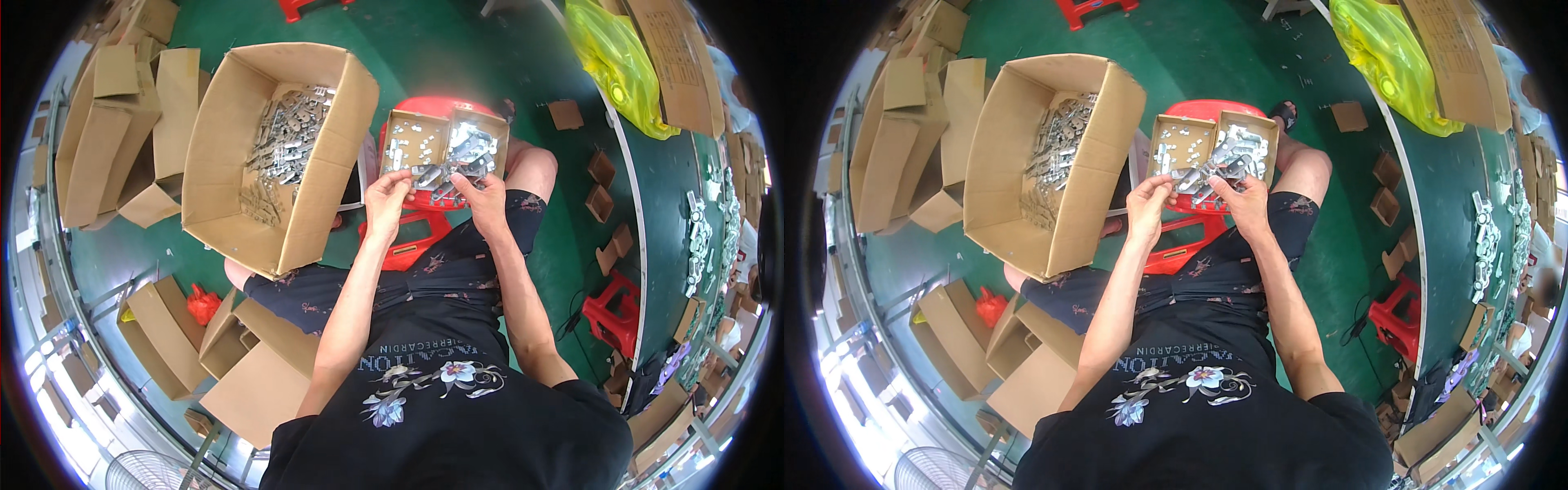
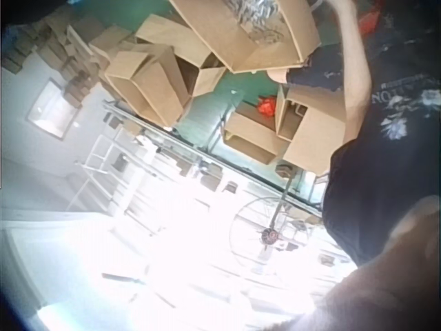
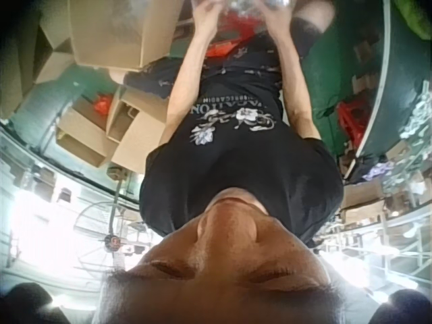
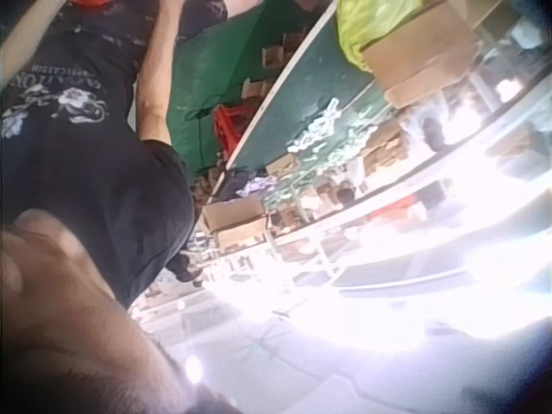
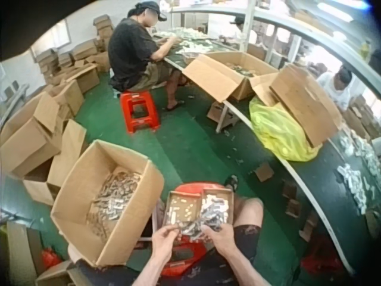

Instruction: Manually assemble and sort small metal hinge components into separate containers.

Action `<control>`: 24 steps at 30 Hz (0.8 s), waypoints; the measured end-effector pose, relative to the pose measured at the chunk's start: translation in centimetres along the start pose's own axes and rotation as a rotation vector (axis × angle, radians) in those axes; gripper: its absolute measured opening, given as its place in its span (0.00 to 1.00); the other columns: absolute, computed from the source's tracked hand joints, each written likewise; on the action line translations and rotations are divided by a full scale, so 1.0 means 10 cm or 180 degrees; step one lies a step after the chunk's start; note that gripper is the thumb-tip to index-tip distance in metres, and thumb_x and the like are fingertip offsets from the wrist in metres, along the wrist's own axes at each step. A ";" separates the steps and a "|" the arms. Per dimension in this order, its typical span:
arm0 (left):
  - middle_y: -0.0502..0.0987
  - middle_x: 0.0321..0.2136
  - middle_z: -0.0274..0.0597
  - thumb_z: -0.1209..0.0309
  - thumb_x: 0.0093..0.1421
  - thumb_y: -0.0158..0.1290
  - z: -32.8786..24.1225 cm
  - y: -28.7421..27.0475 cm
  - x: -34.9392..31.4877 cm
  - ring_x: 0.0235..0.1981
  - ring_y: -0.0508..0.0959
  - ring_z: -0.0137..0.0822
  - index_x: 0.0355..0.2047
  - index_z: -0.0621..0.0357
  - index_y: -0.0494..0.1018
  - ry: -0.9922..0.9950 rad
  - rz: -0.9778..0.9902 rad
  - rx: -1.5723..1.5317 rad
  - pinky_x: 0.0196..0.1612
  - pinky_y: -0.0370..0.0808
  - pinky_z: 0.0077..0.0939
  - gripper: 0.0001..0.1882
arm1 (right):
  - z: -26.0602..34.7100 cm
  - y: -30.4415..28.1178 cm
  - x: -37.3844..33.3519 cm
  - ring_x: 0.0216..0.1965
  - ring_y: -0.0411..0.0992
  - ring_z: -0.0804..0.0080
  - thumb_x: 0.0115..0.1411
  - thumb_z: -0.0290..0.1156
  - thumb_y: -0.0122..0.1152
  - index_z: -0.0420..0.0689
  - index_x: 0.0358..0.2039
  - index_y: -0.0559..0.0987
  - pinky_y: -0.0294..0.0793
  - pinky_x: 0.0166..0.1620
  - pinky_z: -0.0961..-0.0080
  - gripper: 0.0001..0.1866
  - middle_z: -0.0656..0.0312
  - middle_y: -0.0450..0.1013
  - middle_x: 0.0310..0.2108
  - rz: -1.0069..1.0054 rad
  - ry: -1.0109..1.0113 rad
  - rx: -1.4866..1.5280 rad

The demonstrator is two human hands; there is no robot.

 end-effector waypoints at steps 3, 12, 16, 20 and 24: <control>0.85 0.37 0.38 0.71 0.69 0.64 -0.09 0.05 0.00 0.34 0.81 0.24 0.52 0.69 0.81 0.0073 0.0051 0.0298 0.37 0.78 0.20 0.16 | -0.05 0.02 -0.01 0.33 0.73 0.86 0.66 0.30 0.74 0.39 0.47 0.87 0.73 0.37 0.81 0.12 0.71 0.82 0.34 0.0086 0.0016 0.0029; 0.84 0.34 0.31 0.69 0.69 0.64 -0.09 0.02 0.05 0.32 0.78 0.20 0.49 0.62 0.84 -0.0072 0.0054 -0.0245 0.31 0.72 0.17 0.12 | 0.15 0.18 -0.09 0.36 0.75 0.84 0.67 0.30 0.73 0.39 0.50 0.87 0.76 0.40 0.80 0.14 0.68 0.83 0.36 0.0265 0.0014 -0.0386; 0.82 0.33 0.34 0.71 0.71 0.60 -0.06 0.01 0.08 0.34 0.79 0.24 0.48 0.65 0.83 -0.0175 0.0123 -0.0529 0.34 0.74 0.20 0.11 | 0.21 0.24 -0.10 0.36 0.76 0.83 0.67 0.30 0.73 0.39 0.52 0.87 0.77 0.41 0.80 0.15 0.68 0.83 0.37 0.0273 -0.0146 -0.0516; 0.81 0.35 0.35 0.72 0.72 0.58 -0.03 -0.01 0.10 0.34 0.79 0.25 0.49 0.67 0.82 -0.0225 0.0056 -0.0829 0.36 0.75 0.21 0.11 | 0.22 0.27 -0.09 0.36 0.76 0.83 0.67 0.30 0.73 0.40 0.52 0.87 0.77 0.41 0.80 0.15 0.68 0.83 0.36 0.0303 -0.0166 -0.0580; 0.81 0.36 0.37 0.73 0.72 0.58 -0.02 -0.01 0.09 0.36 0.79 0.27 0.49 0.67 0.82 -0.0243 0.0002 -0.0939 0.39 0.77 0.24 0.11 | 0.23 0.32 -0.10 0.36 0.76 0.83 0.67 0.30 0.73 0.40 0.53 0.86 0.77 0.41 0.80 0.16 0.68 0.83 0.36 0.0330 -0.0120 -0.0595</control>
Point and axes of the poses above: each hand's wrist, its own x-axis towards the middle knuckle, its own y-axis out of the palm, z = x × y, the point moved 10 cm from there along x, towards the middle knuckle
